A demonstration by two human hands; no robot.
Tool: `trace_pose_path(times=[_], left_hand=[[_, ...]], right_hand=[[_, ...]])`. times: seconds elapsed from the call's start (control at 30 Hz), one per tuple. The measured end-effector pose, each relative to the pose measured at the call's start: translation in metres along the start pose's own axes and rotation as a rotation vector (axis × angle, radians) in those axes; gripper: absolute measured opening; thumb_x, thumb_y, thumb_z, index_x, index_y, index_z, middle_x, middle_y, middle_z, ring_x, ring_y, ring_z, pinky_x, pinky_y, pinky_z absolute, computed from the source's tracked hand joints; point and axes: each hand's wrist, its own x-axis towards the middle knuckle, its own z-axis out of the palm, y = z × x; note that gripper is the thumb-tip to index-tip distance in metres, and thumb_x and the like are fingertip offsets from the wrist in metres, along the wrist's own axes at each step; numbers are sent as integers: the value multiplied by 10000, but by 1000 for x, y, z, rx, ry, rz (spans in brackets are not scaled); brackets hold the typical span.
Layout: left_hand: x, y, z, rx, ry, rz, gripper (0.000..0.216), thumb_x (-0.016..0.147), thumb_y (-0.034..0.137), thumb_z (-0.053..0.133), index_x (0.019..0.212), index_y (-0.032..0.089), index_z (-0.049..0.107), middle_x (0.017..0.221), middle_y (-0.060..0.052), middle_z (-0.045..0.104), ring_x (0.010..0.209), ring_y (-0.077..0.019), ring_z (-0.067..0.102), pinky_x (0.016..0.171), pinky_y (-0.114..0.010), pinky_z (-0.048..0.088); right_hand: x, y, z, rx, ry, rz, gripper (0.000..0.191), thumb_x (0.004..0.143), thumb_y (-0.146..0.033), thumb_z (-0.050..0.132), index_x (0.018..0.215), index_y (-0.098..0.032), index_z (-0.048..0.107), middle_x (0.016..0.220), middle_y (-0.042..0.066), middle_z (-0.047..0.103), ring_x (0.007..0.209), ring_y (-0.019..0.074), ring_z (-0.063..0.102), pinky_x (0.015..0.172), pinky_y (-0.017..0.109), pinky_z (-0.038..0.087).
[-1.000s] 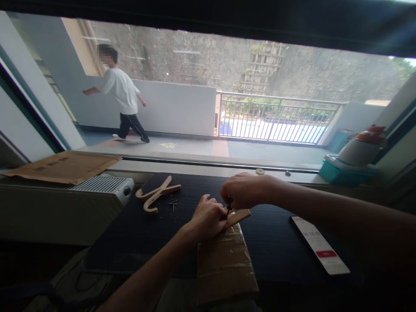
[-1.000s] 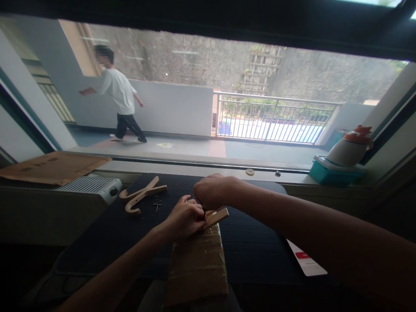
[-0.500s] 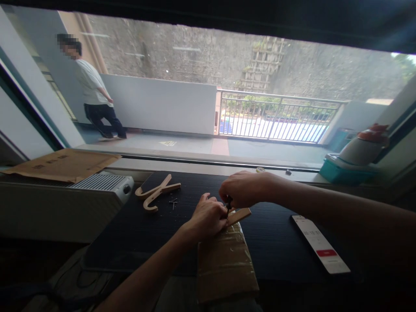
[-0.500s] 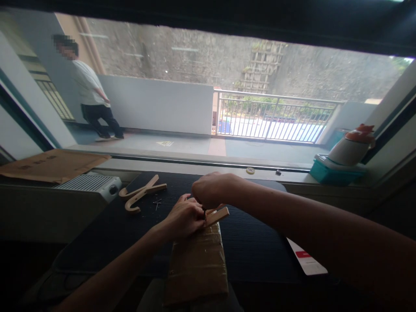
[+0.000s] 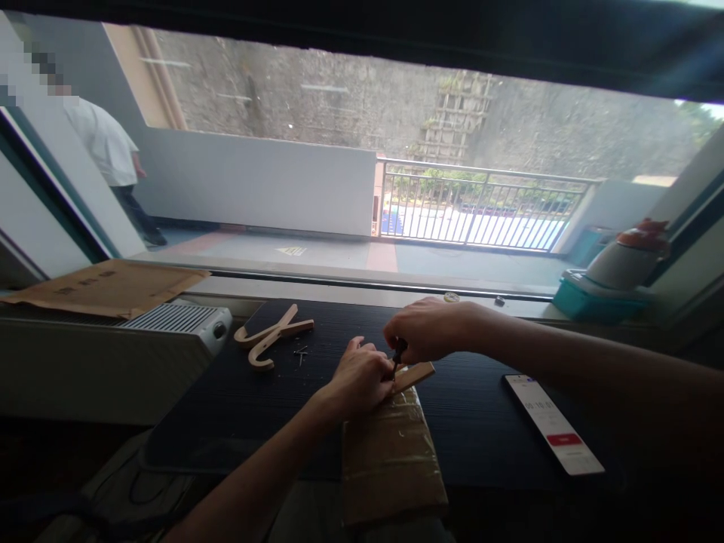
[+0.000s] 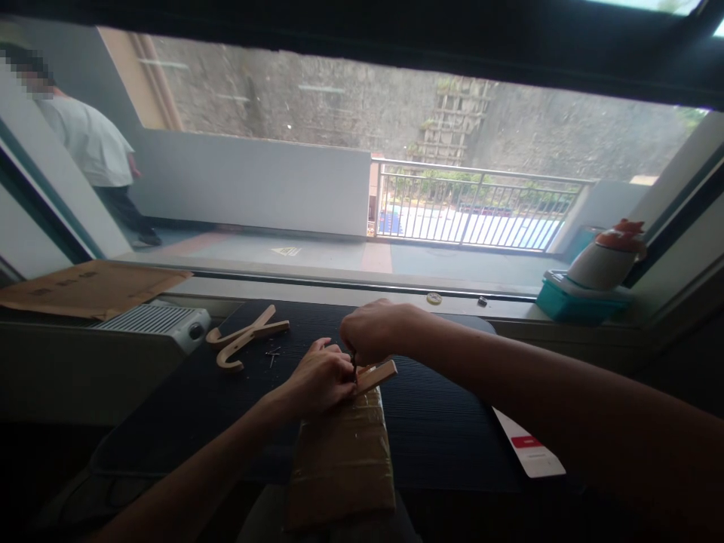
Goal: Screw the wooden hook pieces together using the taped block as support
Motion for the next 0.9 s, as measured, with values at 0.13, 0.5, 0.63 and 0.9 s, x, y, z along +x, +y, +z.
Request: trace_pose_path(times=[0.13, 0.5, 0.63, 0.9], left_hand=[[0, -1, 1, 9, 9, 9, 201, 785, 250, 530, 623, 208, 641, 697, -5, 658, 855, -197, 555, 1001, -493, 201], [0, 1, -3, 2, -28, -5, 183, 781, 246, 533, 647, 219, 654, 688, -12, 651, 834, -203, 556, 988, -488, 221], [0, -1, 0, -21, -19, -9, 169, 778, 244, 545, 647, 219, 649, 692, 2, 654, 837, -187, 563, 1008, -491, 182], [0, 1, -2, -5, -18, 4, 196, 783, 246, 531, 623, 204, 636, 632, -6, 631, 792, -183, 552, 991, -494, 214]], right_hand=[[1, -1, -1, -13, -22, -49, 271, 734, -157, 564, 973, -172, 690, 859, 55, 665, 777, 163, 566, 597, 254, 342], [5, -4, -3, -12, -20, 65, 329, 762, -362, 576, 1002, -161, 676, 898, 72, 662, 779, 186, 564, 597, 275, 347], [3, -4, -7, -15, -42, -8, 303, 712, -180, 598, 1002, -171, 684, 872, 58, 660, 789, 168, 553, 596, 258, 345], [5, 2, 2, 15, -23, 0, 257, 808, -265, 525, 940, -108, 680, 843, 77, 646, 724, 153, 534, 563, 256, 332]])
